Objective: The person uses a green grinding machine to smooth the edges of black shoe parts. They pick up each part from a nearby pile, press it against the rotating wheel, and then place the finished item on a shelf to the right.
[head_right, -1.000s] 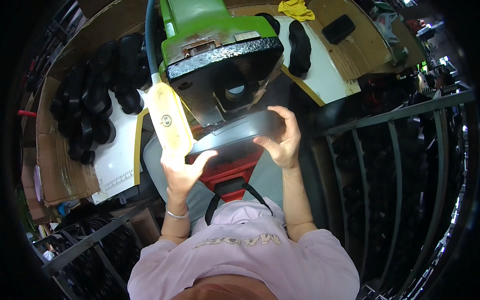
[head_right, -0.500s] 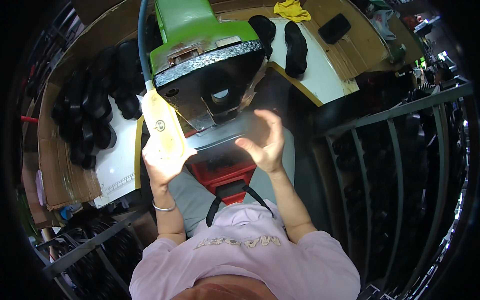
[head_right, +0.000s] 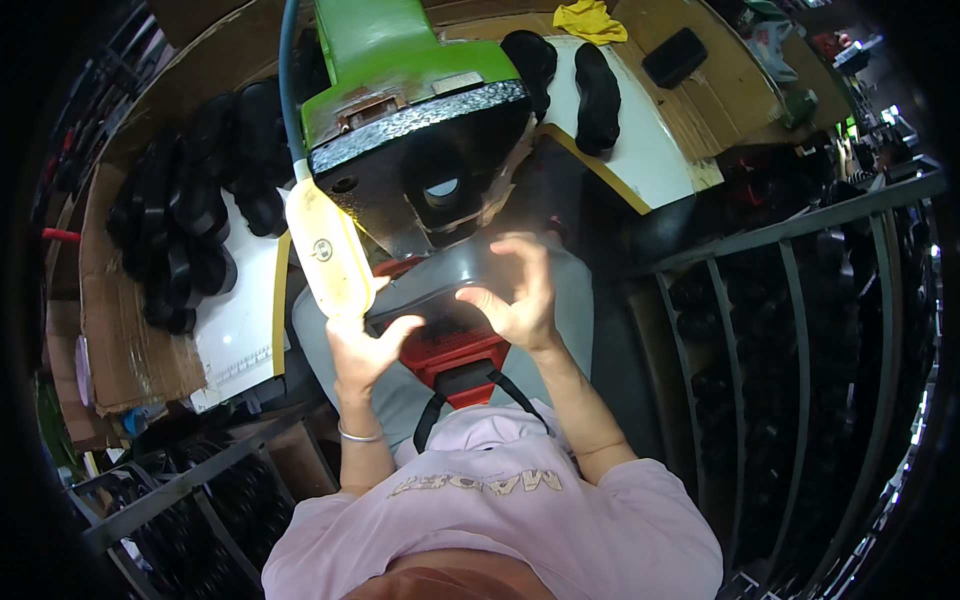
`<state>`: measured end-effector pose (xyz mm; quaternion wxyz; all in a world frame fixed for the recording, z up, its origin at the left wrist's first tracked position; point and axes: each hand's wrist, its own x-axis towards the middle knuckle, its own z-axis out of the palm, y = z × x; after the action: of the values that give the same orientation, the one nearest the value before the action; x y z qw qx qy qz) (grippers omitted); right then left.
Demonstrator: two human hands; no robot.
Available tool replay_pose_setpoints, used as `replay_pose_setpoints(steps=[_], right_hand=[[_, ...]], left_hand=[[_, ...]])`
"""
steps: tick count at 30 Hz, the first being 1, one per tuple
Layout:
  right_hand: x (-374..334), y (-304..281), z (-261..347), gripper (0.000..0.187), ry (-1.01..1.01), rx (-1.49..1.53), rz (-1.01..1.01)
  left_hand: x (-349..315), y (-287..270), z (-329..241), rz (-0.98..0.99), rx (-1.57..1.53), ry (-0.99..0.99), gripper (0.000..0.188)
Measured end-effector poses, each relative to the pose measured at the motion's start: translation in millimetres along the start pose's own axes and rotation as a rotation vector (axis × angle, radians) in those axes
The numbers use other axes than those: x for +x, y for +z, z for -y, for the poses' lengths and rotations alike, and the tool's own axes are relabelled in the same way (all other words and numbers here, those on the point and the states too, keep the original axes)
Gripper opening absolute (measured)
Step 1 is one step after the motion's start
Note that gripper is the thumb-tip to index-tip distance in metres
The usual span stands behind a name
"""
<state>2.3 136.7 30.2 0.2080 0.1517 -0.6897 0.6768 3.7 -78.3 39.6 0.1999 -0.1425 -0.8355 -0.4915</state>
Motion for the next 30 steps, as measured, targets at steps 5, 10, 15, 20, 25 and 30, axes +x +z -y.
replay_pose_setpoints(steps=[5, 10, 15, 20, 25, 30], right_hand=[[-5.5, 2.9, -5.8, 0.062, 0.045, 0.055, -0.026], [-9.9, 10.1, -17.2, 0.065, 0.100, 0.039, -0.007], [-11.6, 11.5, -25.5, 0.069, 0.118, -0.084, 0.020], [-10.1, 12.5, -25.7, 0.072, 0.101, -0.207, 0.078], [-8.8, 13.1, -17.0, 0.074, 0.098, -0.108, 0.093], [-5.4, 2.9, -12.5, 0.066, 0.211, 0.229, -0.003]], left_hand=[[20.2, 6.6, -23.6, 0.063, 0.114, 0.094, 0.052], [26.8, 0.2, -16.3, 0.029, 0.109, 0.169, 0.045], [4.2, 7.9, -11.7, -0.005, 0.060, -0.038, 0.043], [-32.4, 36.3, 8.3, -0.138, -0.068, -0.161, 0.046], [-36.8, 41.4, 11.1, -0.122, -0.150, -0.090, 0.047], [5.9, 11.2, -27.9, 0.078, 0.056, 0.074, 0.046]])
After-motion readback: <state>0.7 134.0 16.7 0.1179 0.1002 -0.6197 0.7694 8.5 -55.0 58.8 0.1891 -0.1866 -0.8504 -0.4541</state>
